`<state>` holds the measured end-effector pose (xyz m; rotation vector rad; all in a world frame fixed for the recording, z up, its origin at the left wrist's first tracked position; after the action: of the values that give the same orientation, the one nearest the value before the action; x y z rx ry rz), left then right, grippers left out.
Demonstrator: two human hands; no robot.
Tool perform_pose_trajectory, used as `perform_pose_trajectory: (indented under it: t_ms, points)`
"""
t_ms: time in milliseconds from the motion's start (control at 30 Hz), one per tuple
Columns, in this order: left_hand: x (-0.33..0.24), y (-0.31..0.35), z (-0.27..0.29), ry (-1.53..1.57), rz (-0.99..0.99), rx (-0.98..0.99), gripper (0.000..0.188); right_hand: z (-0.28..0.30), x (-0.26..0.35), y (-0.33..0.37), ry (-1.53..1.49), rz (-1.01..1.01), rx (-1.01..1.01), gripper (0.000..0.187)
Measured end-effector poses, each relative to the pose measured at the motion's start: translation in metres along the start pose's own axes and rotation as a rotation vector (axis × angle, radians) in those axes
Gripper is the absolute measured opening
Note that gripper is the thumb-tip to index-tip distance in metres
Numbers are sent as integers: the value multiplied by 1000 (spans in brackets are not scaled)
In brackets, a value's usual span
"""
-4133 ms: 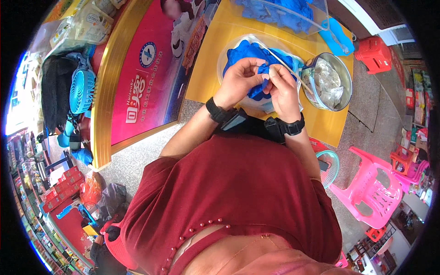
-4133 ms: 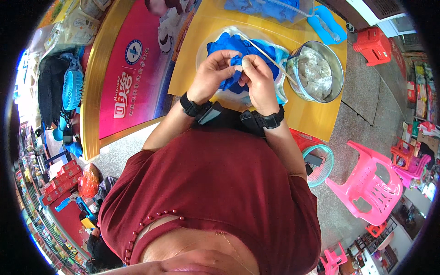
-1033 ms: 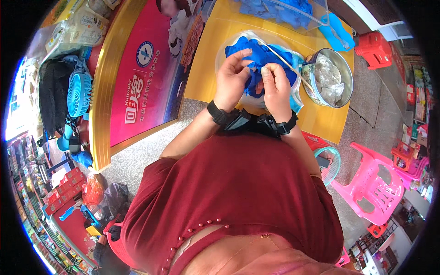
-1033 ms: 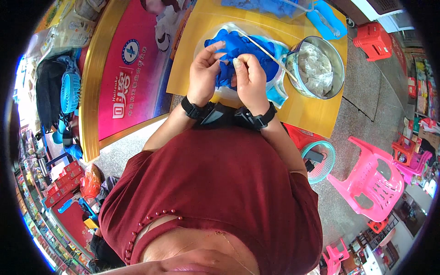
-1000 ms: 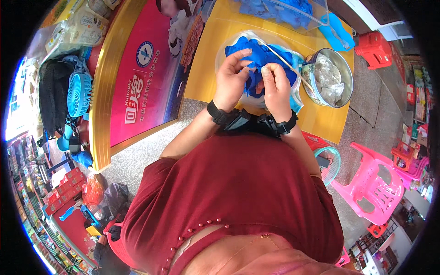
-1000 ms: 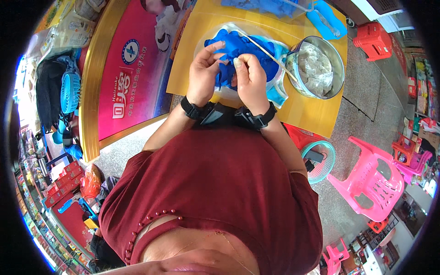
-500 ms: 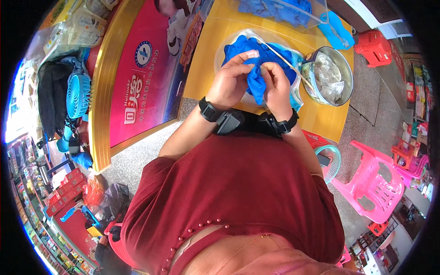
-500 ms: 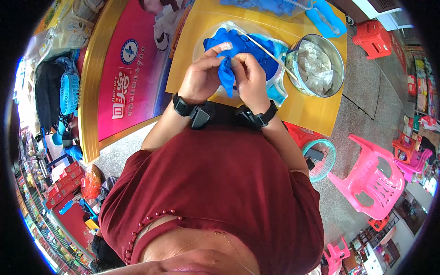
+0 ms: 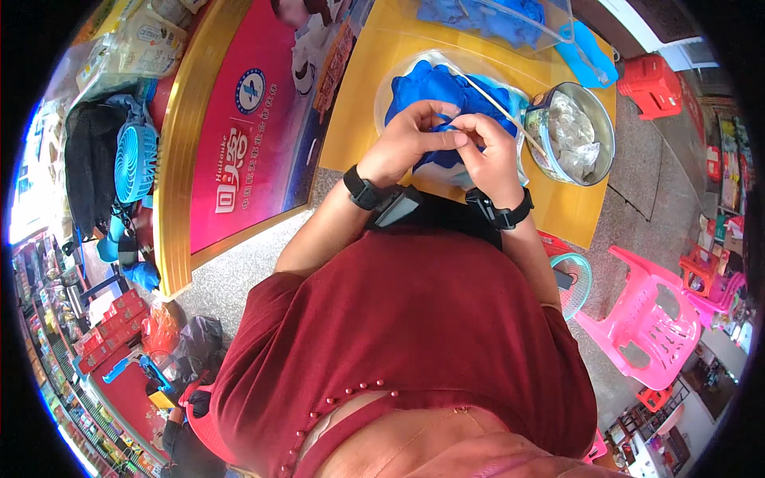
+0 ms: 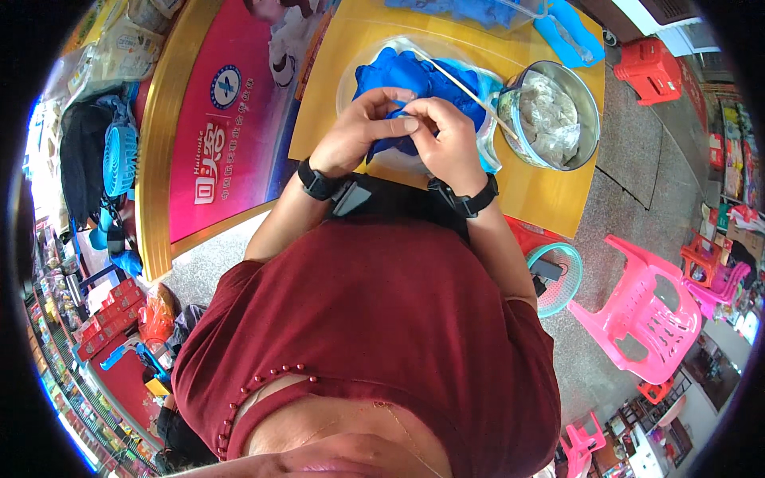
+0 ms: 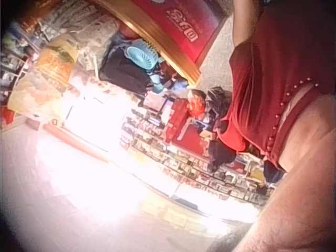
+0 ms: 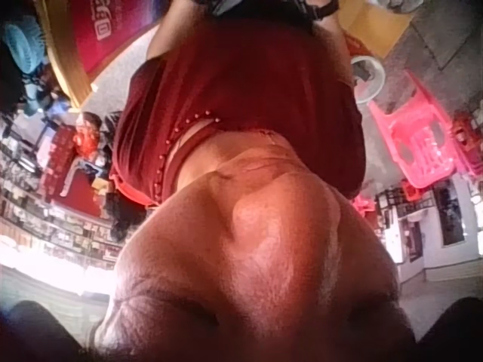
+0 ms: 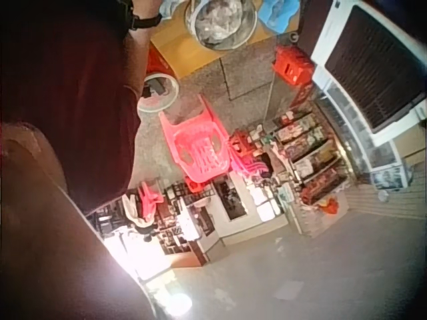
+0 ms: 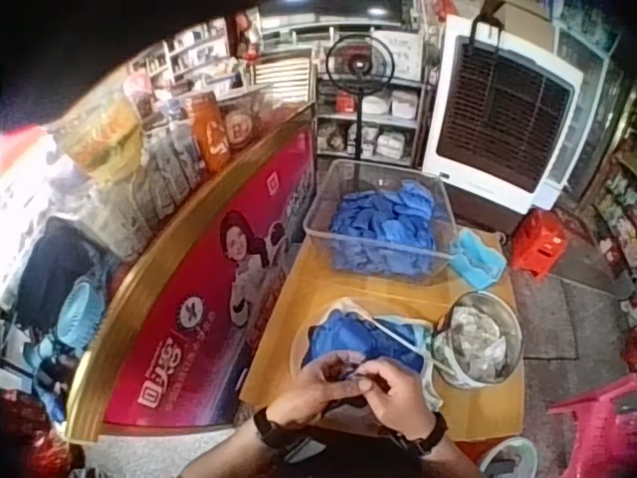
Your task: The person repeatedly picks a blue wrapper and a white candy from a bowl, inserts a wooden stick into the wrapper, places the candy inside, and folds the wrapper to seal it. The finished items are placed into a clear container on the table.
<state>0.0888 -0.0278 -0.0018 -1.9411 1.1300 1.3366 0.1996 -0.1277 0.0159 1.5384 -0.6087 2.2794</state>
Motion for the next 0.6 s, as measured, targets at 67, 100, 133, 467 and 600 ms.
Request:
perform_pose_trajectory:
  t_ms: [67,100,133,467,600]
  points:
    - [-8,1,4,-66,6,21,40,-1,-11,3,-232,-218,29,10]
    - [-14,1,5,-97,9,33,38,-2,-14,5,-345,-328,42,10]
    - [-17,1,7,-153,-6,23,37,0,-9,6,-379,-376,45,9]
    - [-32,2,-2,-962,-680,-304,41,-23,-2,17,-466,-371,68,11]
    - [-33,5,-4,-1057,-696,-416,41,-22,2,20,-491,-334,76,12]
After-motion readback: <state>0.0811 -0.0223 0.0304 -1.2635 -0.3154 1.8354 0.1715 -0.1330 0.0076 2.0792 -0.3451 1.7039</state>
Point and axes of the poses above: each hand's wrist, its own y-axis away from the middle knuckle, its own z-axis out of the back of the hand, x = y × z, the point moved 4 cm from there along -y, towards the middle knuckle, and after that the axes turned 11 degrees about -z, right-handed, at the moved point
